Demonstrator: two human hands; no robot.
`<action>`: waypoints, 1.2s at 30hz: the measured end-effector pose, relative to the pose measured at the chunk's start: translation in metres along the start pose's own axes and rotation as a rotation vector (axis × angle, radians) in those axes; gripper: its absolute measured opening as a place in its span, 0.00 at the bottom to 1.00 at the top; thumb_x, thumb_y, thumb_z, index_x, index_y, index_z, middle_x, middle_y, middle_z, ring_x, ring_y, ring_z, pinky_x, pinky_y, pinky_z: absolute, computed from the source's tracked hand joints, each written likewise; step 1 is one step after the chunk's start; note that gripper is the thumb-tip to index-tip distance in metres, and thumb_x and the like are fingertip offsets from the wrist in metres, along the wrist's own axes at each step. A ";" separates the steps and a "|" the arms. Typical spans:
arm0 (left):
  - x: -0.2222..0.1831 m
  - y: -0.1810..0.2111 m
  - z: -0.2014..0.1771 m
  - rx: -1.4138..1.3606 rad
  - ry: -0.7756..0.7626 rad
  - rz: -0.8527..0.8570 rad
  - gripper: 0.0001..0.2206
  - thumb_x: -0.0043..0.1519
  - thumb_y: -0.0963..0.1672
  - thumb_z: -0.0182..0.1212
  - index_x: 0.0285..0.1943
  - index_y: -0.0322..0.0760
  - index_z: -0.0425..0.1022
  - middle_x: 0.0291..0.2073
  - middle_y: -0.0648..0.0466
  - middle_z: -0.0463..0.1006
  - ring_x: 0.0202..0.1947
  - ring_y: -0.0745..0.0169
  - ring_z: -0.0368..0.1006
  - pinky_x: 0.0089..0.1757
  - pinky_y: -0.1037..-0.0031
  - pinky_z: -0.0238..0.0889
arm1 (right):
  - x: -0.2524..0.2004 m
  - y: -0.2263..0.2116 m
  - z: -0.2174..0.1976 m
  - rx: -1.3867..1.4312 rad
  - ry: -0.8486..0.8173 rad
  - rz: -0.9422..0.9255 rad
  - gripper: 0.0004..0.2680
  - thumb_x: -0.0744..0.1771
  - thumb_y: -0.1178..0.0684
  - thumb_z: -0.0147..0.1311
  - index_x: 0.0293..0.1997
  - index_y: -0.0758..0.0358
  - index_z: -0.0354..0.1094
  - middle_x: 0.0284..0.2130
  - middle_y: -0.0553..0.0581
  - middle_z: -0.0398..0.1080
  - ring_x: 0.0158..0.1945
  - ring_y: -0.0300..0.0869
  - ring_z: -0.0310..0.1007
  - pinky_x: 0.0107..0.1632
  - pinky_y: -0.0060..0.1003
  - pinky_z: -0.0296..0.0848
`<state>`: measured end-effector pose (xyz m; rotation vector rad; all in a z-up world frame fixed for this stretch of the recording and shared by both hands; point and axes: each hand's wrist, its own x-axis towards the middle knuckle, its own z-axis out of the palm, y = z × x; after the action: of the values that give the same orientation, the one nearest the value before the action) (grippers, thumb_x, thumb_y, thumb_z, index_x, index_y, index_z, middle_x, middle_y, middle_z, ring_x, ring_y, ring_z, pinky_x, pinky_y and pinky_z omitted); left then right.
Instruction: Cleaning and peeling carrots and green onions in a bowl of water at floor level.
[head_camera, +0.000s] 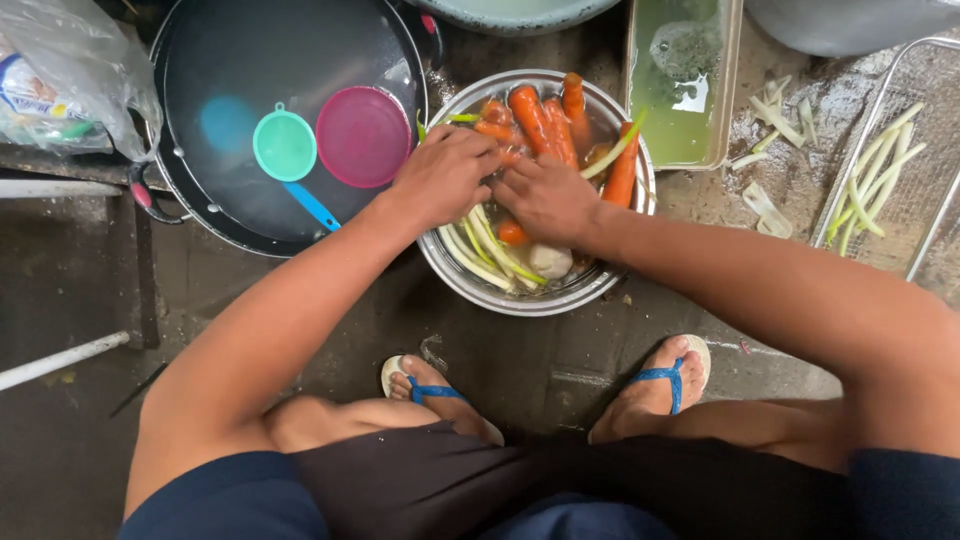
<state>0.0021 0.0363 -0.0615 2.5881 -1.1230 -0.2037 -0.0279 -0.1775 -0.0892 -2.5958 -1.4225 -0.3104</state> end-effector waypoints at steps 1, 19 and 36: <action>0.000 0.002 0.005 -0.001 -0.002 0.000 0.15 0.56 0.46 0.65 0.49 0.36 0.77 0.49 0.52 0.75 0.54 0.52 0.68 0.56 0.57 0.53 | 0.003 0.002 -0.002 0.002 -0.001 0.001 0.08 0.65 0.47 0.49 0.42 0.55 0.69 0.31 0.51 0.70 0.42 0.43 0.70 0.43 0.36 0.62; 0.001 0.010 -0.022 -0.633 0.068 -0.079 0.09 0.68 0.46 0.56 0.40 0.41 0.80 0.24 0.54 0.79 0.31 0.53 0.77 0.46 0.63 0.63 | -0.014 0.063 -0.129 0.515 -0.467 0.319 0.08 0.68 0.46 0.52 0.44 0.57 0.70 0.31 0.59 0.73 0.38 0.60 0.76 0.39 0.53 0.73; 0.011 0.042 -0.051 -0.790 0.169 -0.089 0.09 0.68 0.44 0.55 0.47 0.42 0.82 0.26 0.50 0.80 0.30 0.55 0.77 0.40 0.67 0.70 | -0.019 0.073 -0.187 0.970 -0.424 0.532 0.15 0.65 0.62 0.53 0.59 0.66 0.69 0.34 0.67 0.76 0.37 0.57 0.76 0.43 0.49 0.73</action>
<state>-0.0064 0.0123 0.0005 1.9022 -0.6735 -0.3559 0.0049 -0.2768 0.0826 -2.0861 -0.6111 0.8255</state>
